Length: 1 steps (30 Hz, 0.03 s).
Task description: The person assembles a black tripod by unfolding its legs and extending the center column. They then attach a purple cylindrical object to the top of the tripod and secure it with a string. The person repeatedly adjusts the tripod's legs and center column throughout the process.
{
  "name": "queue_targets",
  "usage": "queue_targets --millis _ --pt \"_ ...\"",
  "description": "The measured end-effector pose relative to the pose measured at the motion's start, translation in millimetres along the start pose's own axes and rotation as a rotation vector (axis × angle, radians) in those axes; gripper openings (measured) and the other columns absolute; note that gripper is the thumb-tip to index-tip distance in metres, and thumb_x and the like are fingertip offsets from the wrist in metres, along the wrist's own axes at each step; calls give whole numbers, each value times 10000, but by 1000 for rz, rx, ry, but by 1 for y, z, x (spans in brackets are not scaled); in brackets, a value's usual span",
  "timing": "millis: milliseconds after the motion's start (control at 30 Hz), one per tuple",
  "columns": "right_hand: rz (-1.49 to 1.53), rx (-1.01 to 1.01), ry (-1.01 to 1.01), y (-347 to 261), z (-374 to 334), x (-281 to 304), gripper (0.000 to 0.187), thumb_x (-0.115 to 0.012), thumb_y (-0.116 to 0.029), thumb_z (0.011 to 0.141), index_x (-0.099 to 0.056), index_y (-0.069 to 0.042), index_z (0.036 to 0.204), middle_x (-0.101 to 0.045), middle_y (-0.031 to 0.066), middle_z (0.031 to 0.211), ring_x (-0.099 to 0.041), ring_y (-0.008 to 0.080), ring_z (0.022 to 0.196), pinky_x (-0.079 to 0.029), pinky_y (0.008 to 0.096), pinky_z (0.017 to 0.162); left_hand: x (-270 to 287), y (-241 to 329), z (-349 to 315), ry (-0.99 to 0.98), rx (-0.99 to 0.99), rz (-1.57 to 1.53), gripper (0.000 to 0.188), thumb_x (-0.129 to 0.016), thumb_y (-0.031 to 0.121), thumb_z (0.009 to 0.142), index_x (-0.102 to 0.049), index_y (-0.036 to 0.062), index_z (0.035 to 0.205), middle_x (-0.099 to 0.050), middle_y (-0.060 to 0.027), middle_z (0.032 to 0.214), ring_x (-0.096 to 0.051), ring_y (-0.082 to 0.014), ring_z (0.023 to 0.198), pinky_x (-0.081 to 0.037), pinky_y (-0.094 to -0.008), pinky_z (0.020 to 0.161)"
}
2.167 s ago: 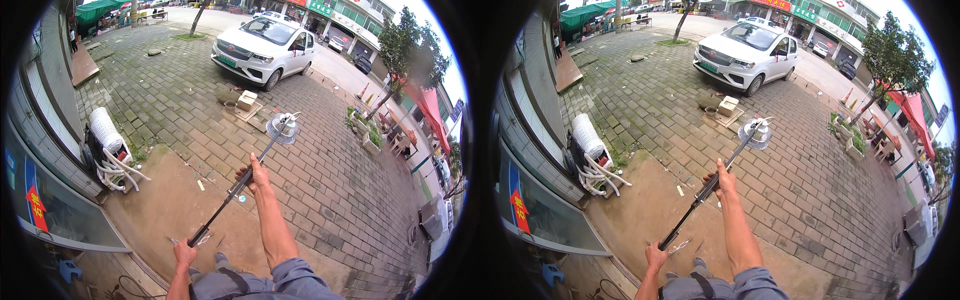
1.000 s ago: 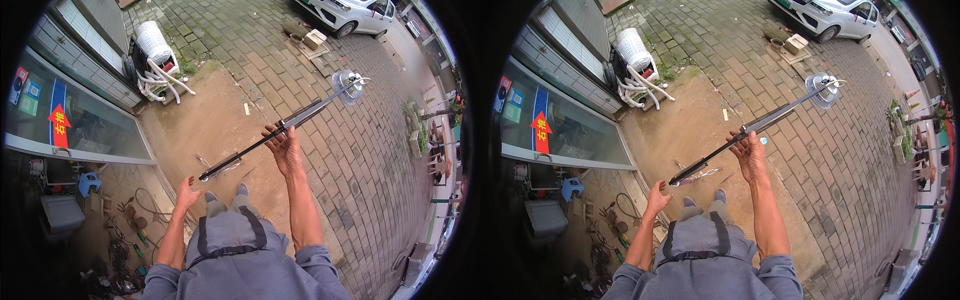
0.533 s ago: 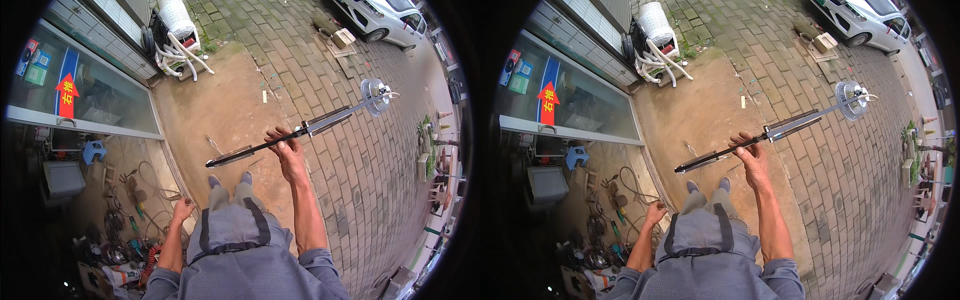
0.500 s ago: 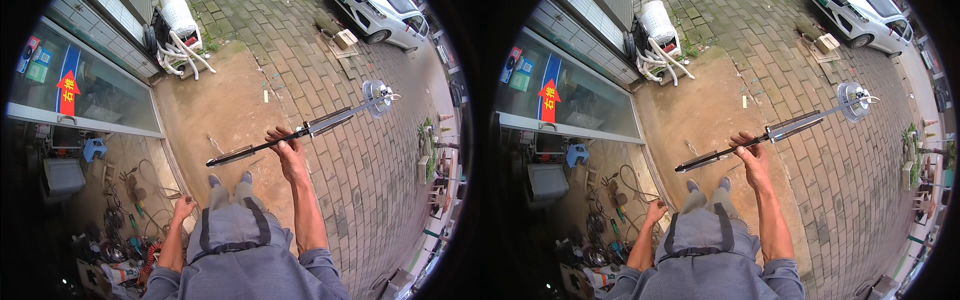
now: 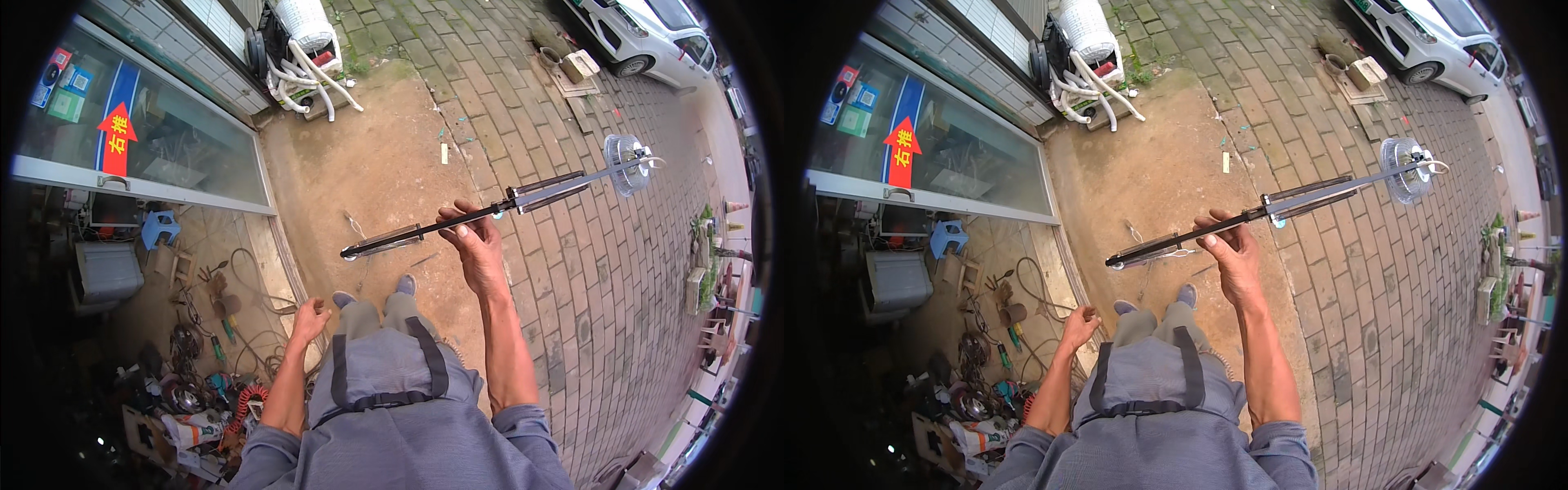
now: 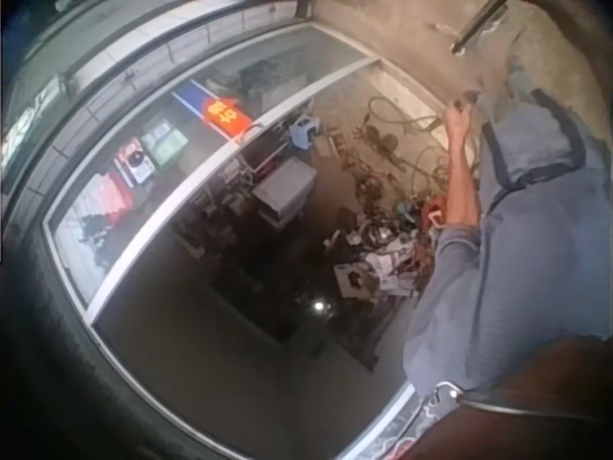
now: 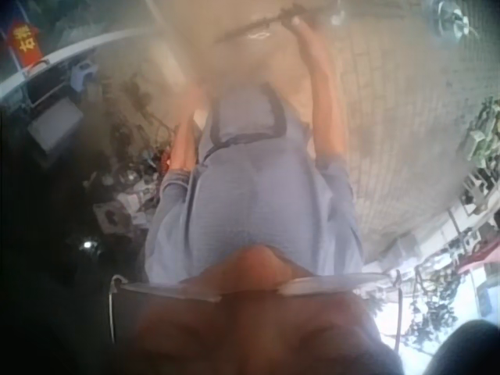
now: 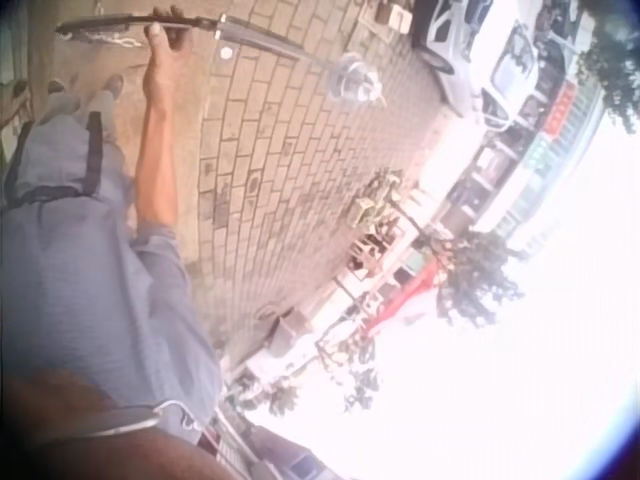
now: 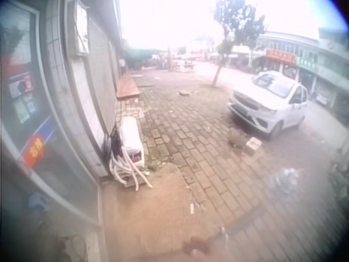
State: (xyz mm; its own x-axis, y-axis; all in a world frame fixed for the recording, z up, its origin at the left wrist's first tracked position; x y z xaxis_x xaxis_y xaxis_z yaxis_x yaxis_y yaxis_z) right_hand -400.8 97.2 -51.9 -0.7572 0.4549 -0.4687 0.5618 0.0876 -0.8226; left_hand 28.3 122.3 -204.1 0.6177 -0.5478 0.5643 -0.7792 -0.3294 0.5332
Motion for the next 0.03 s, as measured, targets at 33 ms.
queue_targets --millis 33 --pt "17 -21 10 0 4 1 769 -833 -277 854 -470 75 1434 -636 237 1322 -639 335 1225 -483 455 1100 -1 -3 0 1 2 1 554 -753 232 842 -619 -80 1280 -710 -263 1191 -717 -352 1086 -566 -415 948"
Point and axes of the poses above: each hand's wrist, its own z-axis towards the middle knuckle, its own x-axis out of the back of the hand, y = z × x, the point moved 3 cm from there along z, towards the middle knuckle
